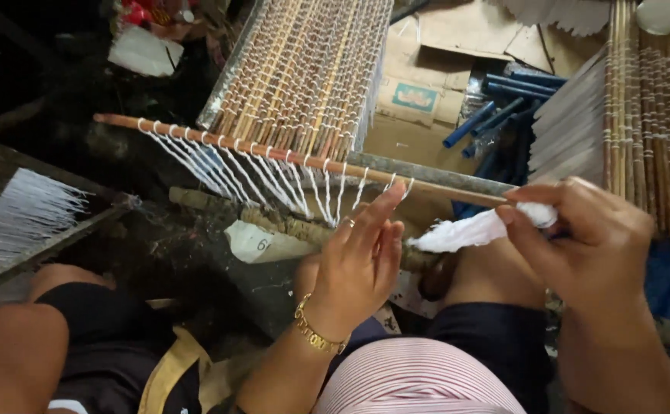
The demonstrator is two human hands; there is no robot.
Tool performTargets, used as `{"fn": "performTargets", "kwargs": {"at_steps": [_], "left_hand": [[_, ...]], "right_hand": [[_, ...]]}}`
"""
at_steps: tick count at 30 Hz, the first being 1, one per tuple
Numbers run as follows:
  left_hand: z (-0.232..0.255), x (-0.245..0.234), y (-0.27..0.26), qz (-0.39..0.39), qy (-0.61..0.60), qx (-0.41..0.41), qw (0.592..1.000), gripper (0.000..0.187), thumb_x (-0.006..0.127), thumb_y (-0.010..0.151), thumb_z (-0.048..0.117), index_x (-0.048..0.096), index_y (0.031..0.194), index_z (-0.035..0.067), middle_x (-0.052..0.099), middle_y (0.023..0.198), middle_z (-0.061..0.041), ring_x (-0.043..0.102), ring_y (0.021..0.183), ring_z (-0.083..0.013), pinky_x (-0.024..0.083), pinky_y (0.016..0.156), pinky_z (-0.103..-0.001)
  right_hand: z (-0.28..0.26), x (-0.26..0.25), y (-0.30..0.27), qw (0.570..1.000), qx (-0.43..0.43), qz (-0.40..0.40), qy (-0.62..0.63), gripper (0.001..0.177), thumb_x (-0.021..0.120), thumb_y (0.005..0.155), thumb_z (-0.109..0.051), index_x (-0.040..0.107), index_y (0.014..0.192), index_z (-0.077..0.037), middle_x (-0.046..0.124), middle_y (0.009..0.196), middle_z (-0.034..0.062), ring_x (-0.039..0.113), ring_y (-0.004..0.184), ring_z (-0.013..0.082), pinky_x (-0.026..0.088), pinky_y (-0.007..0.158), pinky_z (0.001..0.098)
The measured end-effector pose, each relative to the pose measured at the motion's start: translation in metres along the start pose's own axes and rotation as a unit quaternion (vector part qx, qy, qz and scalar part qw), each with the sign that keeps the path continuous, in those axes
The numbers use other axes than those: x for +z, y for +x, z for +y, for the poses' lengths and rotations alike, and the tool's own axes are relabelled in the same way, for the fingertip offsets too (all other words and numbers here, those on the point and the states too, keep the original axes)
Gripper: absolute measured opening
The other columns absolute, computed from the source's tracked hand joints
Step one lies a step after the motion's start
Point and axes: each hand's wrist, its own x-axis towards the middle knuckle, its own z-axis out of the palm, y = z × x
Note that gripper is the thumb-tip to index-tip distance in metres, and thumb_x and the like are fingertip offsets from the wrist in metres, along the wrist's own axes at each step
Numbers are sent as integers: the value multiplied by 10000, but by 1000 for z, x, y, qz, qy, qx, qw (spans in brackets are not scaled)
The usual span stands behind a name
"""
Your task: Tying white cotton strings onto a wooden rod to assemble a broom head.
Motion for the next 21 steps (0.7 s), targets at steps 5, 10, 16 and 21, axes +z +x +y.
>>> {"fn": "performTargets", "kwargs": {"at_steps": [5, 10, 16, 21], "left_hand": [[-1, 3, 1, -14, 26, -8, 1000, 467, 555, 1070, -20, 431, 1515, 47, 621, 1459, -129, 580, 703, -88, 597, 708, -243], [1, 20, -16, 75, 27, 15, 997, 386, 488, 1110, 192, 478, 1450, 10, 645, 959, -31, 592, 771, -161, 494, 697, -318], [-8, 59, -11, -18, -143, -158, 977, 267, 560, 1028, 366, 597, 1091, 110, 649, 979, -85, 696, 949, -262, 547, 798, -384], [-7, 60, -8, 17, -242, -123, 962, 142, 592, 1039, 199, 697, 1054, 104, 697, 984, -48, 700, 869, -174, 580, 764, -308]], "right_hand": [[-4, 5, -2, 1000, 24, 9, -3, 112, 808, 987, -104, 764, 998, -2, 575, 710, 63, 455, 572, 150, 360, 598, 296], [-8, 8, -2, 997, 59, -19, 55, 105, 786, 964, -90, 740, 1029, -21, 623, 748, 29, 465, 562, 110, 383, 572, 251], [-11, 15, -6, 973, 118, -79, 184, 310, 412, 1101, -220, 660, 1181, -53, 597, 827, -7, 479, 601, 92, 370, 592, 245], [-12, 20, -8, 973, 112, -85, 181, 133, 579, 1024, -79, 639, 1142, -89, 603, 871, -7, 469, 628, 84, 384, 599, 230]]}}
